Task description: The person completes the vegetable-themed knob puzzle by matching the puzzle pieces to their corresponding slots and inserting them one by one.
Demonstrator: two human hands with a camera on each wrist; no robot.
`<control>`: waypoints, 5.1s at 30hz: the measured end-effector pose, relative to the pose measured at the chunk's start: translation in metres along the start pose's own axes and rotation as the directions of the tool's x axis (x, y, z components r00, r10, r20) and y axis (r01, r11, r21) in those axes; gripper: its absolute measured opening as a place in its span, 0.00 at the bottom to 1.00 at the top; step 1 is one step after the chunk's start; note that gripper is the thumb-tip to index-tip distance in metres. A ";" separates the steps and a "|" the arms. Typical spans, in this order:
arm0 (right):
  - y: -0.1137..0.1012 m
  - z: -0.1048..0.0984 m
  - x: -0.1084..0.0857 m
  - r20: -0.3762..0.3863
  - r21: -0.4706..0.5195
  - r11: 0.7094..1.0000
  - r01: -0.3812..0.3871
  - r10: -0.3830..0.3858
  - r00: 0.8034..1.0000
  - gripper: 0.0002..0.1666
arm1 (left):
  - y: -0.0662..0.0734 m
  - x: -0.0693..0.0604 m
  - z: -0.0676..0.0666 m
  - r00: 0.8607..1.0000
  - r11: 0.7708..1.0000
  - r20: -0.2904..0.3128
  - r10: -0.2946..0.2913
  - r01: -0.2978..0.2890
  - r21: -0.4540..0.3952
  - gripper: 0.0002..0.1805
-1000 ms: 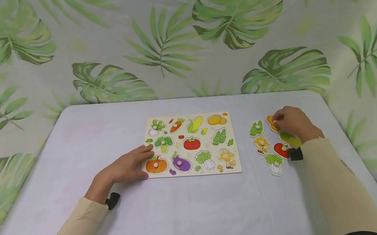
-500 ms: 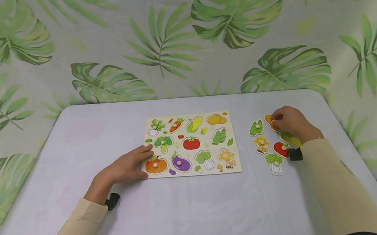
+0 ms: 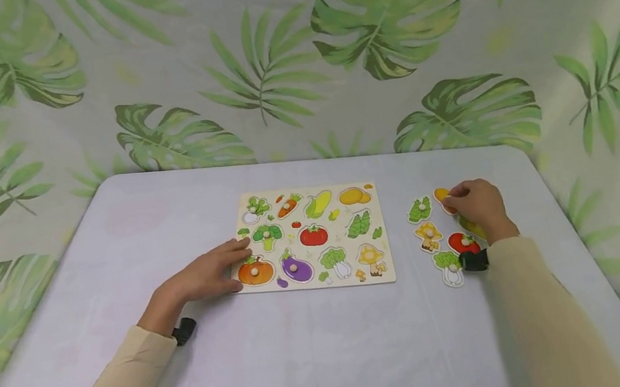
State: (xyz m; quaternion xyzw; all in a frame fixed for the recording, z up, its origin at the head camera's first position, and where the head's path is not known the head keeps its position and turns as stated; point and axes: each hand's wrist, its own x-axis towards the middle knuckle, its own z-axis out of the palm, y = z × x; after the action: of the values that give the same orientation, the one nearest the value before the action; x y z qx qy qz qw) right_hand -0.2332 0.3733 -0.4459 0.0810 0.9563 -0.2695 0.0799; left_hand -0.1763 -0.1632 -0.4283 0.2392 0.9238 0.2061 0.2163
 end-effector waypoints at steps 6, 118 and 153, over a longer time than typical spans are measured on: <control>0.003 0.003 0.000 -0.044 -0.015 1.000 -0.008 0.008 0.999 0.26 | 0.000 0.002 0.002 1.000 1.000 0.002 -0.002 0.002 0.016 0.37; -0.134 0.076 0.037 0.100 0.094 0.960 0.264 -0.273 0.957 0.19 | 0.004 -0.003 -0.001 1.000 1.000 -0.019 -0.002 0.002 0.019 0.37; -0.126 0.076 0.037 0.180 0.144 0.967 0.211 -0.235 0.955 0.27 | 0.002 -0.001 -0.001 1.000 0.999 -0.006 0.026 -0.026 0.047 0.38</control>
State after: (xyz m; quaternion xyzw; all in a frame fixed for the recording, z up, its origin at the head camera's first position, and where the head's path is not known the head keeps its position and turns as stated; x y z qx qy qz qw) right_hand -0.2855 0.2308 -0.4540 -0.0498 0.9284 -0.3418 0.1373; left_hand -0.1752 -0.1624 -0.4264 0.2556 0.9260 0.1877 0.2051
